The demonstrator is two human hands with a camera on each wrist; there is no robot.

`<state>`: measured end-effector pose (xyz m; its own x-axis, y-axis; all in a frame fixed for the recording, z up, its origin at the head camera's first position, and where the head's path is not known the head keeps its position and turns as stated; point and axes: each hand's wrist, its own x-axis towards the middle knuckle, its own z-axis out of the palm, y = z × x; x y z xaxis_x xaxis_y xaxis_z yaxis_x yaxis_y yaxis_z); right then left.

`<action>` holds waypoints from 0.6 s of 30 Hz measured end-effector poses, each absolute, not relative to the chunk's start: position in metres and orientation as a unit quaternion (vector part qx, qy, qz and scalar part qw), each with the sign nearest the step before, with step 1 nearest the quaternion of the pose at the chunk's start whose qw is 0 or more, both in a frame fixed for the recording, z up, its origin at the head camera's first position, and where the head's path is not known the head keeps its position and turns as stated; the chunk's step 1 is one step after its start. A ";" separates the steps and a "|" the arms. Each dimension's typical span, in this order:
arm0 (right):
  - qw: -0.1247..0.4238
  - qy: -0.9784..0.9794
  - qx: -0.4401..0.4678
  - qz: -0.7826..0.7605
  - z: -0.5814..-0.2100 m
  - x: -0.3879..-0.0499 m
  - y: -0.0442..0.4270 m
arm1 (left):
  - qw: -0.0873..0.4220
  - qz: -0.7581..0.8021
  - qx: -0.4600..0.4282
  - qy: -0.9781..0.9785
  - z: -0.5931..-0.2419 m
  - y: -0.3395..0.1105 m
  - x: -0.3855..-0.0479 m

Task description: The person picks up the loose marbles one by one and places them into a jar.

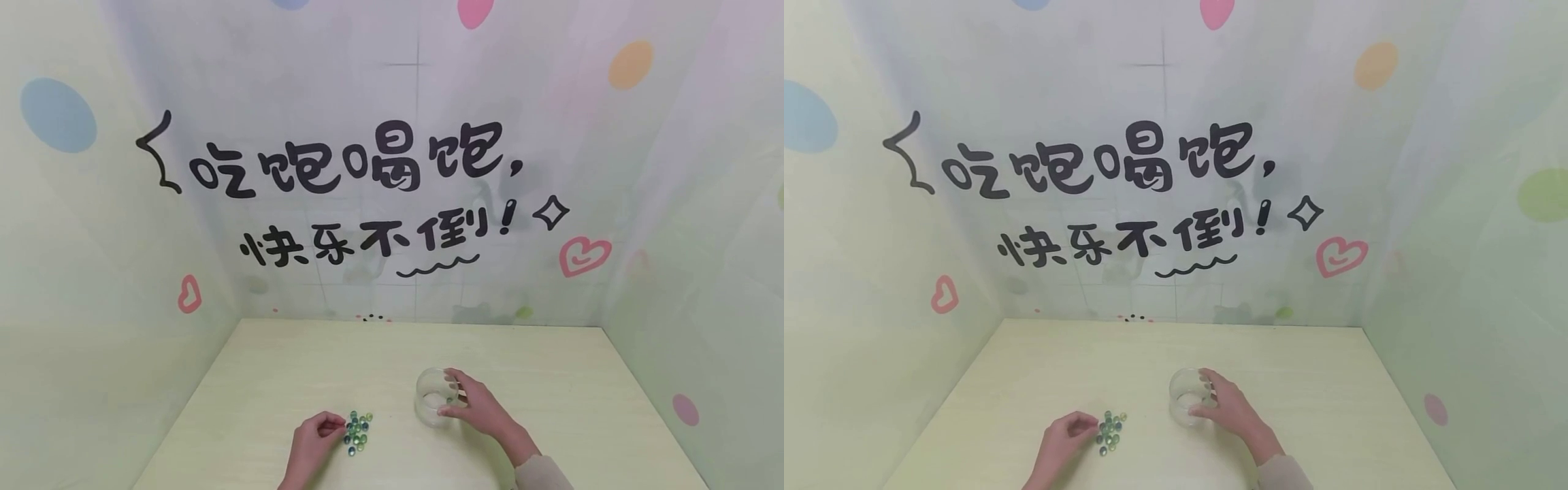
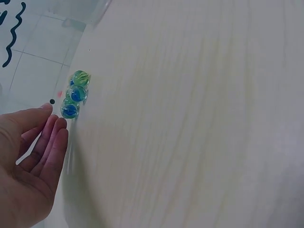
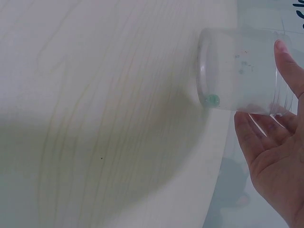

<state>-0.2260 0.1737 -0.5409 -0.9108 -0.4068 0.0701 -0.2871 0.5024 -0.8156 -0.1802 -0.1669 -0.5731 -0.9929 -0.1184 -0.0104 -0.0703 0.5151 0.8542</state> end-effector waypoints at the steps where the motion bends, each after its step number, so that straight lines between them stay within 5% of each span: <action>1: 0.066 0.863 -0.201 -0.458 -0.541 -0.226 0.173 | 0.024 -0.489 0.055 -0.870 -0.574 -0.168 -0.179; 18: 0.060 0.860 -0.203 -0.464 -0.546 -0.227 0.174 | 0.001 -0.476 0.018 -0.879 -0.578 -0.175 -0.173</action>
